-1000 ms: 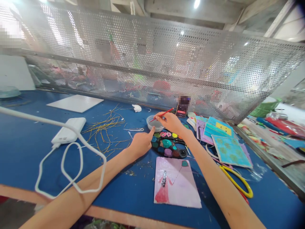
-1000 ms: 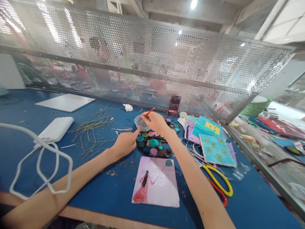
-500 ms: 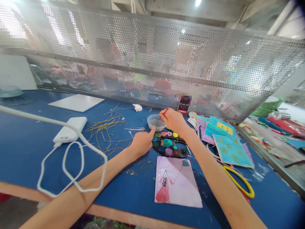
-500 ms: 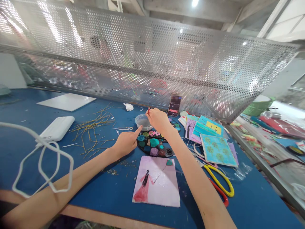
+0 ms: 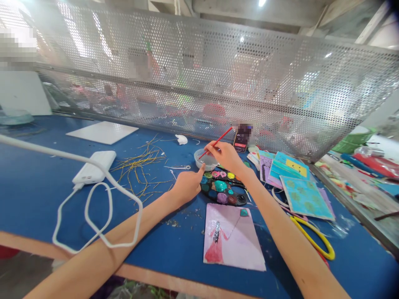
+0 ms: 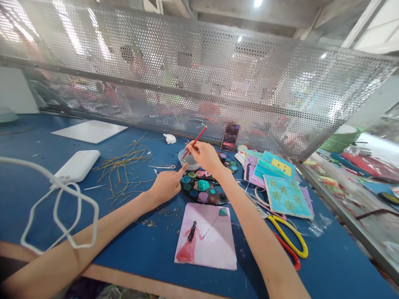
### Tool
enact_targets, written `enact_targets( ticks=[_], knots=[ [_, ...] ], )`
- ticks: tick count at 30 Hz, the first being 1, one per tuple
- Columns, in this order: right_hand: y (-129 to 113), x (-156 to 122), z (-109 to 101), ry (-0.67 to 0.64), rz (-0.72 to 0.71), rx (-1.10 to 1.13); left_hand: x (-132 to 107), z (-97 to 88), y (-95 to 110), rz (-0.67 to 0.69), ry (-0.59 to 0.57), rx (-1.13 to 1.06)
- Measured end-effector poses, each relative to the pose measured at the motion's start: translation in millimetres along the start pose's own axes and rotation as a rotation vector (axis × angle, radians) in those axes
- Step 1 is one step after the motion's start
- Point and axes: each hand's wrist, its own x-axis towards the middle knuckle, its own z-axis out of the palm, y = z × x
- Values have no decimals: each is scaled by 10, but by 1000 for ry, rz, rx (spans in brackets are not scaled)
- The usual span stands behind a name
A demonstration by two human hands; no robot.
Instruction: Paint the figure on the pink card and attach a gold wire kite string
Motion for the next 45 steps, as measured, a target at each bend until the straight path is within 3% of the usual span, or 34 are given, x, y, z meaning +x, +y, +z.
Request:
enact_targets(
  ticks=[4,9,12,21,28,30,33,38,45],
  knots=[
    [120,8,73,74,2,-34,-5,2,-3,5,15,-21],
    [112,-21,-40,64,-22,-440,-8,-4,-4,-2,9,-20],
    [38,-39,-118,68,-18,-520,-7,-1,-5,-1,10,-26],
    [78,7,55,62,-16,-12,0,18,-7,1,19,-13],
    [138,-16,-16,118,-56,-462,2,5,-6,-4,16,-14],
    [116,-27,-51,139,-51,-494,1,9,-6,-9,18,-23],
    [88,-27,-52,151,10,-368,-2,20,-9,-7,30,-31],
    [113,-7,19,112,52,30,-5,13,-8,2,24,-17],
    [211,-7,8,179,29,-33,-7,10,-7,-2,29,-35]
  ],
)
